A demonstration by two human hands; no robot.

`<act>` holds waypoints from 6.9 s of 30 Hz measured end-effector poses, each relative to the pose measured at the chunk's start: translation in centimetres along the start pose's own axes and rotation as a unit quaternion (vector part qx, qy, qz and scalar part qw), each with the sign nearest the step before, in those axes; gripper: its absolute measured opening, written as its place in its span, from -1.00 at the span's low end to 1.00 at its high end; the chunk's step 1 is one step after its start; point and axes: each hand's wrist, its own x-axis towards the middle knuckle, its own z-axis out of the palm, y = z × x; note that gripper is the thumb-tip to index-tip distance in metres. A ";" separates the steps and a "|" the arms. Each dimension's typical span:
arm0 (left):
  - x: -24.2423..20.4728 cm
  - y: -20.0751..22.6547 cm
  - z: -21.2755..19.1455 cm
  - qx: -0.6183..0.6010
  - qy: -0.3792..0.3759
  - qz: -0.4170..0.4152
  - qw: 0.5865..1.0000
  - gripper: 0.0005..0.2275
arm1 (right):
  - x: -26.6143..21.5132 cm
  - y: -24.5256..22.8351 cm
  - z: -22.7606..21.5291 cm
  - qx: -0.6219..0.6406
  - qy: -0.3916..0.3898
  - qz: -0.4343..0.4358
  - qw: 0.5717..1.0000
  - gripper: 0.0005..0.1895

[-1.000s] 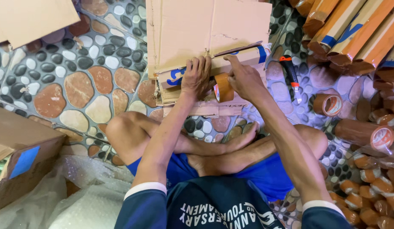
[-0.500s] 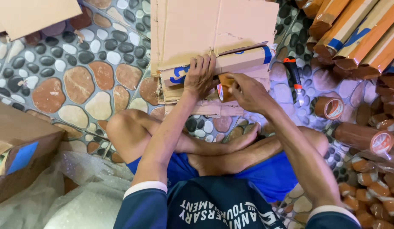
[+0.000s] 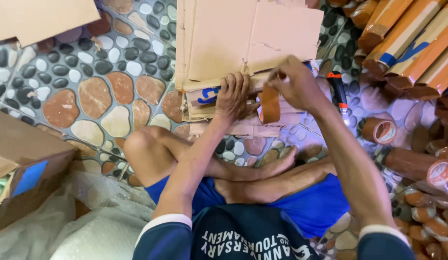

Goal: The person sits on the floor and wraps flat cardboard pieces with orange packing tape. They repeatedly apply tape to the cardboard, fold it over, and use a utility knife to cut the tape before stacking the wrapped items.

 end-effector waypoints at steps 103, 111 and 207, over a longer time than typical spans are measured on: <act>5.3 -13.0 -25.9 -0.580 0.195 -0.528 0.589 -0.29 | -8.9 -16.7 2.2 0.347 -0.094 0.112 0.926 -0.64; -5.4 -20.3 -27.1 -0.511 0.314 -0.718 0.353 0.09 | -10.2 -15.5 10.7 0.006 -0.272 0.209 0.939 -0.38; -6.2 16.2 -5.9 -0.070 -0.288 0.142 0.944 -0.33 | -19.4 6.0 5.5 -0.044 -0.166 0.359 0.918 -0.34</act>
